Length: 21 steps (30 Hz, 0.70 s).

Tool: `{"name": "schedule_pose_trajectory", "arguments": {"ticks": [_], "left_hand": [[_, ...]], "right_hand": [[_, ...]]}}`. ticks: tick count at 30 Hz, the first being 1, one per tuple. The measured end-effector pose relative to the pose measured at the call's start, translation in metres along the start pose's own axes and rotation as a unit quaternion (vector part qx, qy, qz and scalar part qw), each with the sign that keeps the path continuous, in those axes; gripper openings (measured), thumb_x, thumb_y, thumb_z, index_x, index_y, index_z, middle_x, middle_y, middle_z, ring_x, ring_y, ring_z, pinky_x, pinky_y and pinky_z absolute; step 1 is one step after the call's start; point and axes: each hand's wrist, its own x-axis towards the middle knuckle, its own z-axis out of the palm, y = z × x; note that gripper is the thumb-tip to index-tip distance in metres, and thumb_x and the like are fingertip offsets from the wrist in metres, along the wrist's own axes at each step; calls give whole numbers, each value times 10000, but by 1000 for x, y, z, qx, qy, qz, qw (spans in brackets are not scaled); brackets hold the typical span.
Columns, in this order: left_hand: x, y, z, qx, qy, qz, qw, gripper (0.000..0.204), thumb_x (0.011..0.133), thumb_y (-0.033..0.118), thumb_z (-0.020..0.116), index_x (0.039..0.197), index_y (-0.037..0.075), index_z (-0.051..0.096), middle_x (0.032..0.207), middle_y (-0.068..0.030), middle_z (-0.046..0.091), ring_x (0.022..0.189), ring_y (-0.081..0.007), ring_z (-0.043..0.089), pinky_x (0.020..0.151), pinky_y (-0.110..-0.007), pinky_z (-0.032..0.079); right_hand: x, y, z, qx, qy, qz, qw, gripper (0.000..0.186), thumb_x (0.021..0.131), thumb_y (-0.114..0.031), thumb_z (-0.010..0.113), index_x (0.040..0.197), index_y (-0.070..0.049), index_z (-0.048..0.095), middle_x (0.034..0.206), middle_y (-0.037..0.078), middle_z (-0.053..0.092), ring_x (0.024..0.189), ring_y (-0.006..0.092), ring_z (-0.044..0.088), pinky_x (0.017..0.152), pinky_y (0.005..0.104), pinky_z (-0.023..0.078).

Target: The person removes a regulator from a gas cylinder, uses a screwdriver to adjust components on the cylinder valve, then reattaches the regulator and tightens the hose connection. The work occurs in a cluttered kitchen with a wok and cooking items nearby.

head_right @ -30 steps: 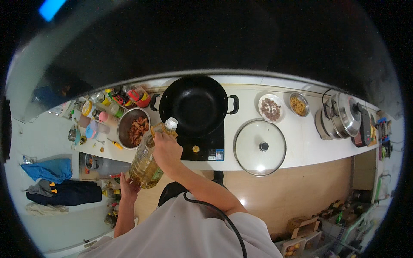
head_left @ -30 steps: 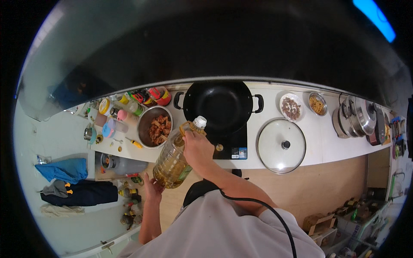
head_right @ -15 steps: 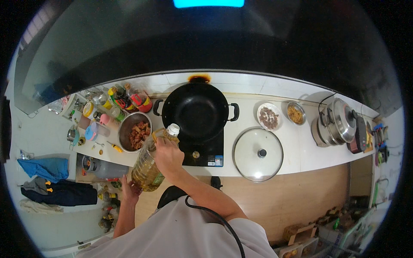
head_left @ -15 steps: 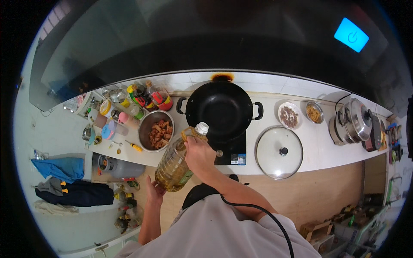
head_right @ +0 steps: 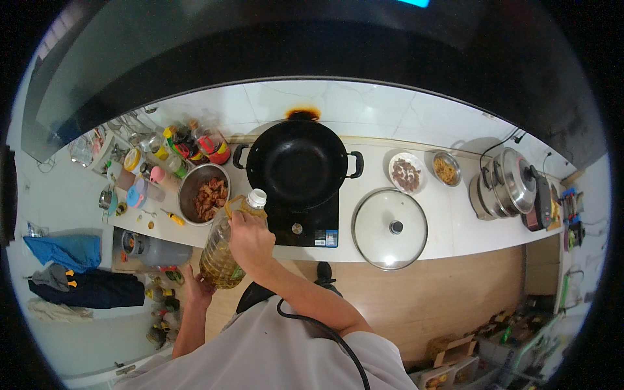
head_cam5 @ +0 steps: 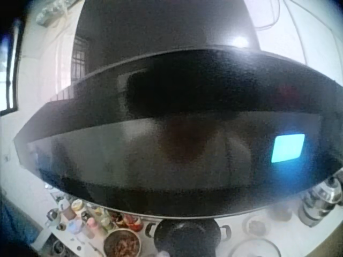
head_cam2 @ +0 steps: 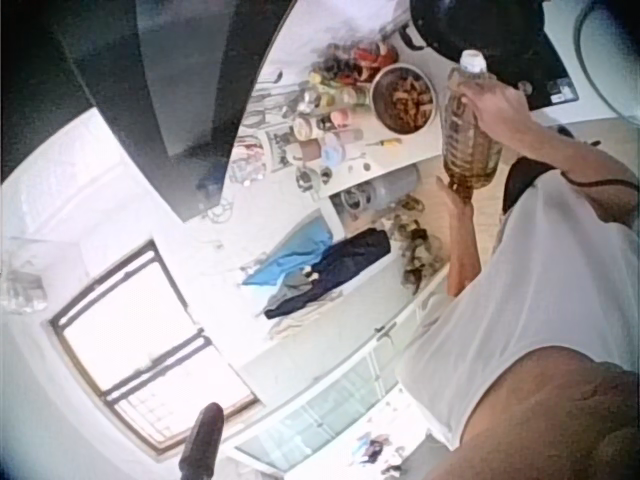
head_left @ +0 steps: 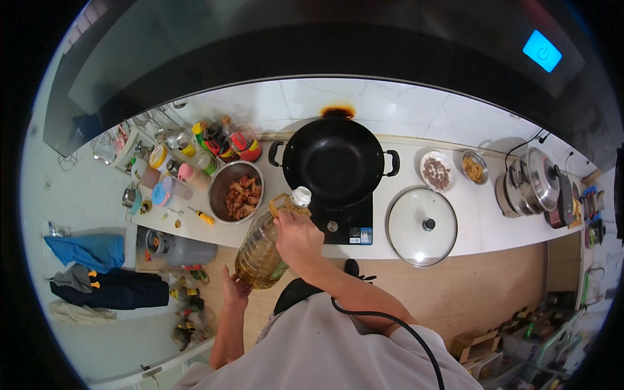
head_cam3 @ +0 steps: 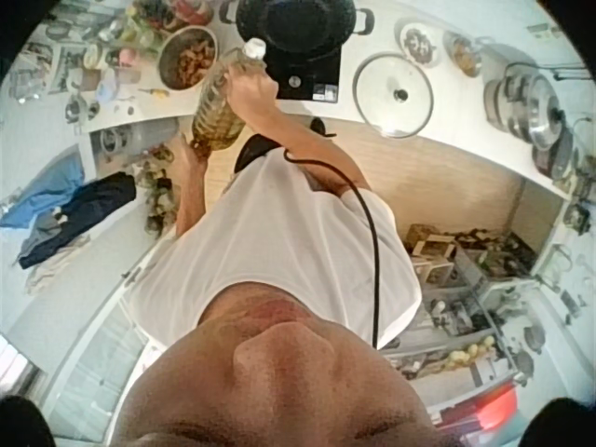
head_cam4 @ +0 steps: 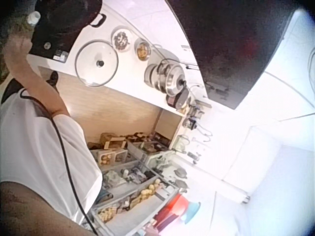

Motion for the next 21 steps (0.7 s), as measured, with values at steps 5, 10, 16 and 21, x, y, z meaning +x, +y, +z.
{"name": "schedule_pose_trajectory", "arguments": {"ticks": [5,10,16,21], "left_hand": [[4,-6,-6,-12,8,-2,1000,842,962,765,420,1409,53,471,1321,-141,616,1098,-251,605,916,-395,472],[5,-9,-7,-13,10,-10,1000,845,958,772,415,1408,59,475,1330,-136,614,1098,-249,602,897,-392,477],[14,-21,-15,-24,-12,-9,1000,866,949,785,405,1426,64,451,1327,-130,616,1132,-250,594,943,-397,444],[17,-42,-24,-73,-14,-11,997,844,957,775,394,1428,77,450,1405,-145,570,1204,-268,567,981,-407,426]], "right_hand": [[-4,-9,-2,12,-21,-4,1000,118,918,-157,681,992,-65,680,843,100,688,771,319,682,619,426,547],[-8,-17,-4,22,-31,-21,999,109,919,-148,678,984,-61,673,840,106,691,765,327,688,626,433,553],[-13,-24,-13,48,-35,-45,997,97,915,-135,680,968,-57,657,831,114,687,740,333,684,609,432,553],[-17,-29,-16,64,-73,-72,993,93,923,-138,677,963,-58,653,829,111,685,731,340,680,622,427,551]]}}
